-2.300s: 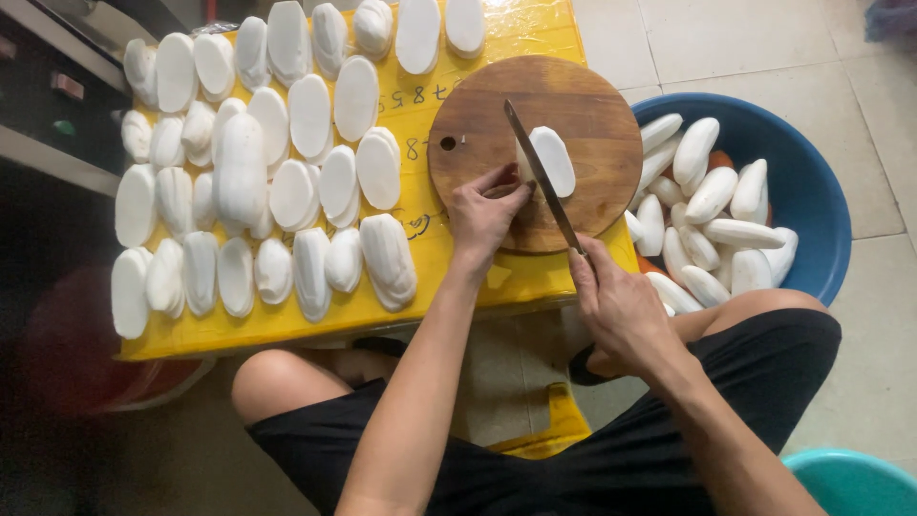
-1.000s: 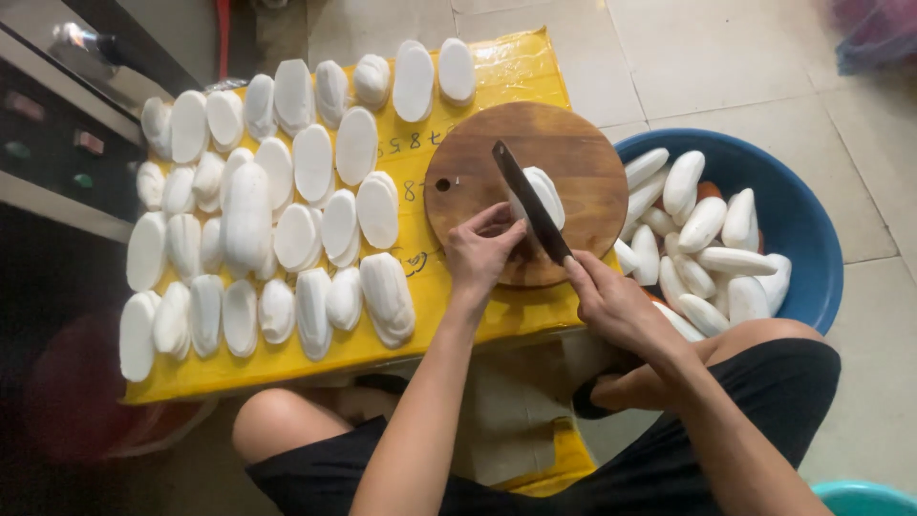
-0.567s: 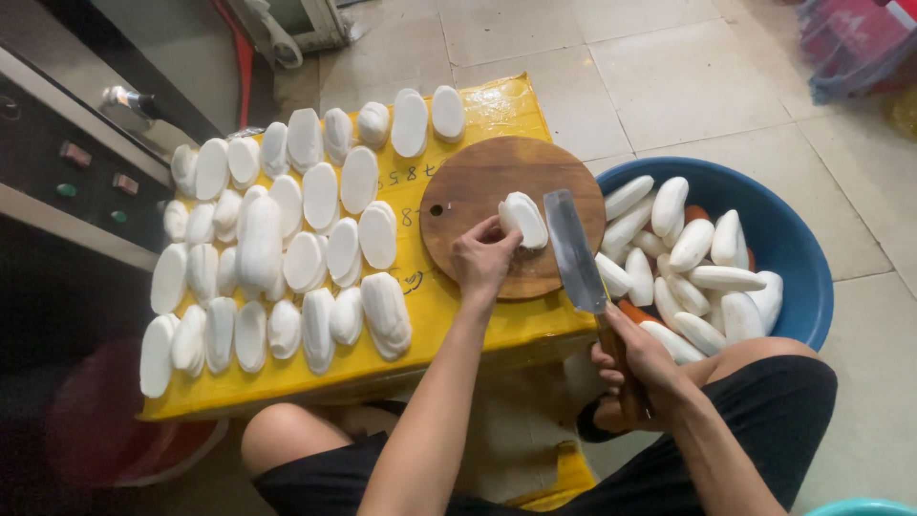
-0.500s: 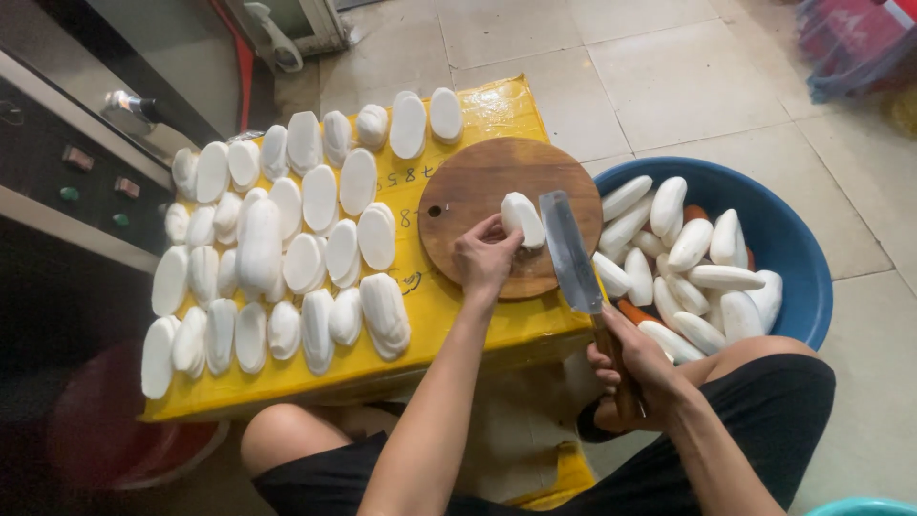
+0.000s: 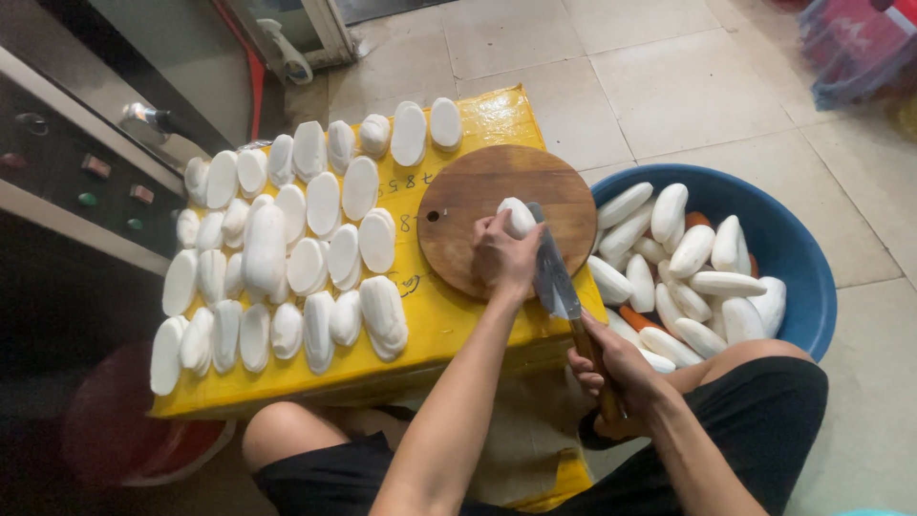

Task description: The person sits on the floor and uses a knife to slice white, oval-shaped dough pieces on a round wooden cutting board. They take the dough from a blue basin, slice it into smaller pieces, and arrange the slices on a yellow tray.

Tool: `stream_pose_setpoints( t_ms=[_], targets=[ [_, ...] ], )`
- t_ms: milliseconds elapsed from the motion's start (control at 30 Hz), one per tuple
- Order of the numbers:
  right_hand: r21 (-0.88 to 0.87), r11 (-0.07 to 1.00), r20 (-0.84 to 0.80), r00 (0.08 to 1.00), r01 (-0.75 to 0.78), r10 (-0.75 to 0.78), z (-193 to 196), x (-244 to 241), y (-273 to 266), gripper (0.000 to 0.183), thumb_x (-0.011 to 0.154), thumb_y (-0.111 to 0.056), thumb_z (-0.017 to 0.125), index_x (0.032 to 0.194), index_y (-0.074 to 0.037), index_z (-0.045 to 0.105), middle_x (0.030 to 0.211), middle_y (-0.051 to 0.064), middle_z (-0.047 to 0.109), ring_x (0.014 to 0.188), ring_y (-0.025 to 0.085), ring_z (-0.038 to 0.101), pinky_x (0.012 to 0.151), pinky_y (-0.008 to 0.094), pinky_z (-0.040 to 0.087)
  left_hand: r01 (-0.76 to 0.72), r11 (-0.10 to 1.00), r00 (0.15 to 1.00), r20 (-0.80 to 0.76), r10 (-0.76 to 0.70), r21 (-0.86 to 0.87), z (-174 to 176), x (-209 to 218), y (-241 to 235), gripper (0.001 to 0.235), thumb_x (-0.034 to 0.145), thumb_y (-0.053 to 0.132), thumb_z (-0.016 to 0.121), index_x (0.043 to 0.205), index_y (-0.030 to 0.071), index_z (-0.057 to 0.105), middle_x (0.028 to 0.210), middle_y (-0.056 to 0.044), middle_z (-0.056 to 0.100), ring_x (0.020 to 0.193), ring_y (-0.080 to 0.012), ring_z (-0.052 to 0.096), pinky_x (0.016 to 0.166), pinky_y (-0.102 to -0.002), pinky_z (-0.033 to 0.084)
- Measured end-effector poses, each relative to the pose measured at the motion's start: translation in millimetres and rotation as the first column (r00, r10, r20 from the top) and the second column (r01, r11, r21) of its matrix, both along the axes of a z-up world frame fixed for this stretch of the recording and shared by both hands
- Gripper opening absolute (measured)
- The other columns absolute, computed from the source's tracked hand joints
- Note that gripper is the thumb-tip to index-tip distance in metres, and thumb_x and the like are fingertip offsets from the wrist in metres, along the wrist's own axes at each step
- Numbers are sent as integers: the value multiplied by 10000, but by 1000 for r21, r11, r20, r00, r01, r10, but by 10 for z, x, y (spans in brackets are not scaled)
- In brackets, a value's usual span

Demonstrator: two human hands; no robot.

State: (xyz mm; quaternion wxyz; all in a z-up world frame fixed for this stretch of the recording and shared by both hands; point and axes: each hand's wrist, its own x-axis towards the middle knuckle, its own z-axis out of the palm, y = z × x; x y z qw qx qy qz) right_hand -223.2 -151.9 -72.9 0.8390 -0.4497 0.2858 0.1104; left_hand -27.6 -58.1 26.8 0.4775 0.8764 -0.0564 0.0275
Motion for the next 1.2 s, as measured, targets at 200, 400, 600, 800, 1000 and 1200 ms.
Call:
stream_pose_setpoints(
  t_ms=[200,400,600,800,1000,1200],
  targets=[
    [68,992,-78,991,-106,111,612,218,152,631,1026,-643,412,698,-105,392,569,-1,320,367,105,246,389,291,236,7,994,999,49,-12,110,42,70,55,394,718,253,705,1093,142,755,1019,-198,731,902,-417,692,710,-547,556],
    [-55,988,9,990,-143,144,943,627,420,522,1031,-511,435,1530,-359,400,655,16,300,405,128,359,346,305,385,-41,999,996,80,41,-6,103,381,409,567,727,225,740,1252,14,708,1024,-268,730,972,-467,732,790,-568,598],
    [73,976,-7,978,-206,207,608,1503,654,422,1031,-541,474,1399,-341,533,692,-26,313,433,74,317,381,235,345,-162,981,984,94,152,110,193,1030,916,573,711,257,736,1230,13,719,1006,-255,762,974,-455,739,834,-573,589],
    [222,946,-25,968,-237,248,829,2072,831,412,1035,-595,491,1170,-206,481,729,-46,337,448,17,347,428,197,321,-216,967,974,104,203,138,-206,1737,1112,447,700,226,748,1102,30,755,927,-195,766,914,-406,758,813,-516,614],
    [250,950,-129,966,-188,225,719,1888,632,453,1048,-599,487,1128,-153,464,751,-51,313,471,-2,339,453,173,328,-181,958,976,161,147,223,-446,2000,1044,334,733,214,756,1002,18,762,899,-204,737,916,-423,742,821,-531,601],
    [101,977,-51,980,-185,191,759,1407,490,498,1081,-592,433,997,-102,470,719,-37,270,447,49,303,406,231,310,-207,966,933,329,147,155,-473,1921,1144,599,689,264,872,1217,31,710,1053,-209,712,989,-428,724,851,-516,602]
  ],
)
